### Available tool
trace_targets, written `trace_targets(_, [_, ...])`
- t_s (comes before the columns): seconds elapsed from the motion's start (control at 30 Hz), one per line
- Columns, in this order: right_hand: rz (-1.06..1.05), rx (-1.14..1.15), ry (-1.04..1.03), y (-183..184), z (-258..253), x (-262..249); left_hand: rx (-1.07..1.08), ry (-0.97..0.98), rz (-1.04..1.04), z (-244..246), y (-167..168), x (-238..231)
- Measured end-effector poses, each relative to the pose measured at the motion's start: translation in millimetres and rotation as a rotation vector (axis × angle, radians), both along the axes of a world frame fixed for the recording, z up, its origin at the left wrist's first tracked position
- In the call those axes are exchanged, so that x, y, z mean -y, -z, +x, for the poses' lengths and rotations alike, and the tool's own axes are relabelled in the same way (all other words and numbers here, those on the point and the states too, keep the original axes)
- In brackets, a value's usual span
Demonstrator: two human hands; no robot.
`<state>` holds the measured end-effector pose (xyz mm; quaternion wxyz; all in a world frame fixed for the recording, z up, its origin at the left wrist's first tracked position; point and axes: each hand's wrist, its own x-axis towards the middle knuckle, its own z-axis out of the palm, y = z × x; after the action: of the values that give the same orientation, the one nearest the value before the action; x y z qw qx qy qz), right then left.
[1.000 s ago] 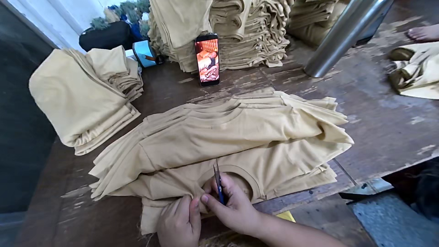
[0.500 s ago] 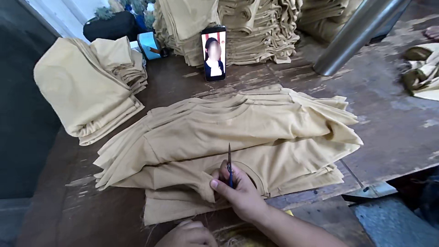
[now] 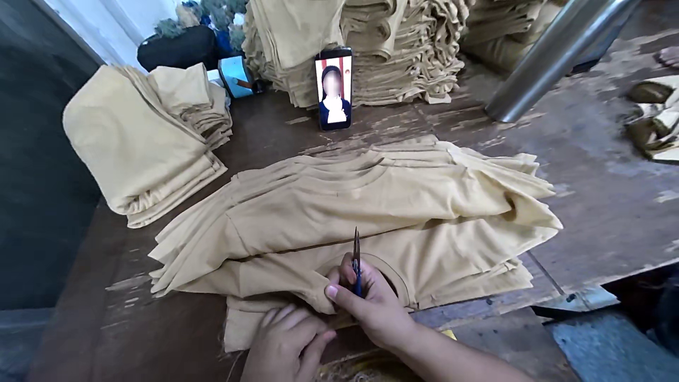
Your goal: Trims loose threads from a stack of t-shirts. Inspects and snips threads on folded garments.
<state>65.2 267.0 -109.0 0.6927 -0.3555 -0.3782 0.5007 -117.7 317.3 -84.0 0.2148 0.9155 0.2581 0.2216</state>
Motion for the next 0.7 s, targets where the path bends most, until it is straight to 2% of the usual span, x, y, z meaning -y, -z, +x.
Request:
trace_targets(0.07, [0.017, -0.016, -0.010, 1, 0, 0, 0.054, 0.083, -0.128, -8, -4, -2])
trace_targets(0.1, [0.027, -0.015, -0.016, 1, 0, 0, 0.079, 0.064, -0.189, -11, -5, -2])
trace_targets(0.17, [0.062, 0.031, -0.017, 0, -1, 1, 0.150, -0.088, -0.312, -11, -3, 0])
trace_targets(0.23, [0.115, 0.135, 0.007, -1, -3, 4, 0.324, -0.259, -0.450, 0, 1, 0])
trace_targets(0.33, [0.241, 0.357, 0.004, -4, -2, 12, 0.636, -0.365, -0.636, 21, -4, -6])
trace_targets(0.43, [0.340, 0.794, 0.007, -15, 18, 26, 0.761, -0.370, -0.604, 31, -18, -21])
trace_targets(0.5, [0.228, 1.244, 0.224, -29, 43, 36, 0.737, -0.370, -0.514, 36, -27, -35])
trace_targets(0.53, [0.116, 1.385, 0.362, -34, 57, 37, 0.694, -0.373, -0.498, 38, -31, -42])
trace_targets(0.6, [-0.124, 1.479, 0.520, -33, 98, 32, 0.559, -0.345, -0.520, 43, -34, -57])
trace_targets(0.7, [-0.329, 1.498, 0.491, -21, 161, 32, 0.485, -0.359, -0.548, 50, -38, -59])
